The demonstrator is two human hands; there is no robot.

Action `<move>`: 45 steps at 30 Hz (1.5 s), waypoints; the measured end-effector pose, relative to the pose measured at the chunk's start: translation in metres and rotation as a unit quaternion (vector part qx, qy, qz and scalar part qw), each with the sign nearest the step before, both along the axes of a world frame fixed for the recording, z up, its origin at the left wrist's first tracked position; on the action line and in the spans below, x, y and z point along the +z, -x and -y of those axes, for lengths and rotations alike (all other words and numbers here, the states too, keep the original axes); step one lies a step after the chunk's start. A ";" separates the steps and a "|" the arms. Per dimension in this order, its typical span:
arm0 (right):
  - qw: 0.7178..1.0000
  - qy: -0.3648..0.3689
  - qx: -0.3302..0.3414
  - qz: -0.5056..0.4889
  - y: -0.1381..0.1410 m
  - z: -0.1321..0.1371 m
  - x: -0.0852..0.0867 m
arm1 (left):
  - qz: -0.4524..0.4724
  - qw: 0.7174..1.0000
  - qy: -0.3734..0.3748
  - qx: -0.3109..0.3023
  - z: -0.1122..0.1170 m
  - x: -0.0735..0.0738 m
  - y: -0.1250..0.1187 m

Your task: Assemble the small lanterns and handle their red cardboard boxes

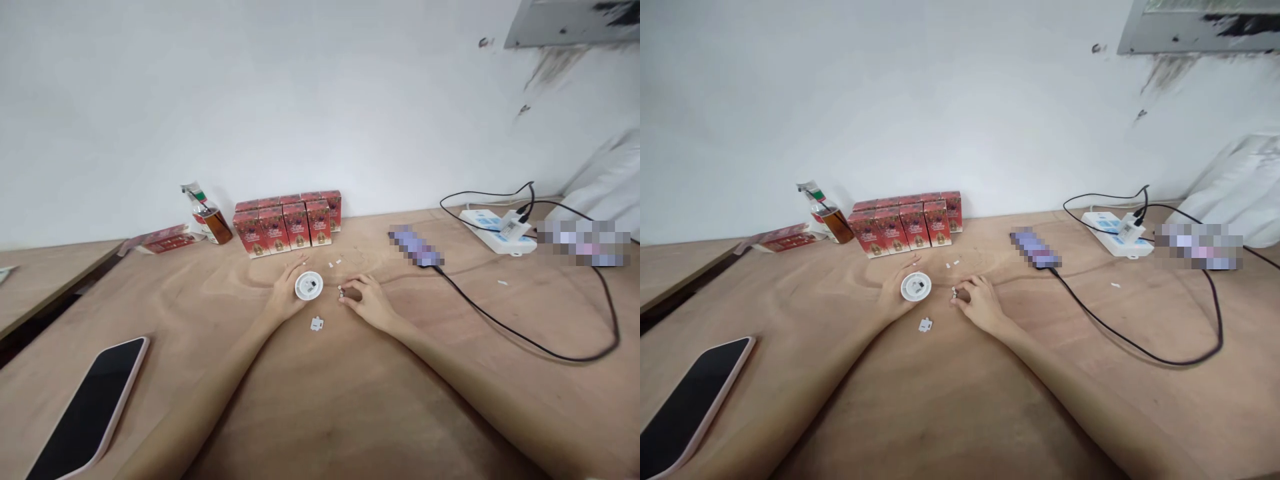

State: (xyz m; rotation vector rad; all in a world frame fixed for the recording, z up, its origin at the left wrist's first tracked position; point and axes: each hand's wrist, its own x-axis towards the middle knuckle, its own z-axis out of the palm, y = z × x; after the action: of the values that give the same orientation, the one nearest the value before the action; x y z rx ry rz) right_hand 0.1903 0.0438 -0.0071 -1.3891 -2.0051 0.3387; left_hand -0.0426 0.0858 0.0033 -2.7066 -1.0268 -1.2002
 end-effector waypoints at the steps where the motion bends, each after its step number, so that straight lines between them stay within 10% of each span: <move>1: 1.000 -0.003 -0.001 0.003 0.000 0.000 0.000 | -0.004 1.000 0.004 -0.007 0.000 0.000 -0.001; 32: 0.919 -0.250 0.051 0.301 0.020 -0.012 -0.001 | 0.026 0.999 0.019 -0.018 0.014 0.001 -0.011; 45: 0.896 -0.414 0.092 0.131 0.022 -0.001 0.012 | 0.048 0.998 0.033 -0.009 0.016 0.000 -0.011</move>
State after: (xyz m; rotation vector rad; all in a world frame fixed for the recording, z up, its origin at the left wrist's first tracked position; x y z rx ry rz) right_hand 0.1683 0.0447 0.0051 -0.7196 -2.1048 -0.6071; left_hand -0.0316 0.0695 0.0037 -2.7373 -1.0715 -1.3355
